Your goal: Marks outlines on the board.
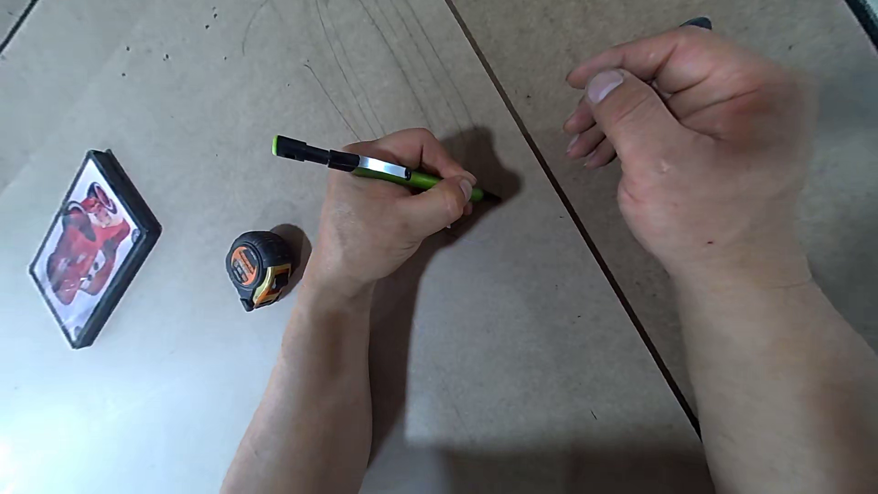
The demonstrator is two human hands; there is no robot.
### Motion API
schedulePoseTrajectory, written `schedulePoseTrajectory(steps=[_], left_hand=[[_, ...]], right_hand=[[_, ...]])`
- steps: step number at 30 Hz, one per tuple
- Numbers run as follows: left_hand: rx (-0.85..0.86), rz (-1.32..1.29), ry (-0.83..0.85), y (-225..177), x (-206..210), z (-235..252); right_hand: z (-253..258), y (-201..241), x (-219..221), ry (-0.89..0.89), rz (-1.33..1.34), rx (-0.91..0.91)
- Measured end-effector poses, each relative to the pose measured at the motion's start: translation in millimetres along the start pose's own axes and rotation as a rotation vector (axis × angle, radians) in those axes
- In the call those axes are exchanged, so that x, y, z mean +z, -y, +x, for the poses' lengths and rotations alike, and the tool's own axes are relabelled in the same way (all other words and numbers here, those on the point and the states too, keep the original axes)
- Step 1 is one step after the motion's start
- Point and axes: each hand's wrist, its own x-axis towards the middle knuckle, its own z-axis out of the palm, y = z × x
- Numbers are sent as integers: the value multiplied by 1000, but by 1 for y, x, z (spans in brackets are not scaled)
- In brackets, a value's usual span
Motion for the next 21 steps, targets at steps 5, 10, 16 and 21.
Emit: schedulePoseTrajectory(steps=[5, 10, 16, 21], left_hand=[[-23, -1, 29, -1, -2, -1], [54, -285, 73, 9, -14, -3], [134, -439, -83, -23, -14, -4], [124, -489, -194, -61, -27, -9]], right_hand=[[0, 2, 0, -4, 12, 8], [0, 2, 0, 1, 30, 6], [0, 3, -1, 5, 30, 34], [0, 3, 0, 3, 47, 35]])
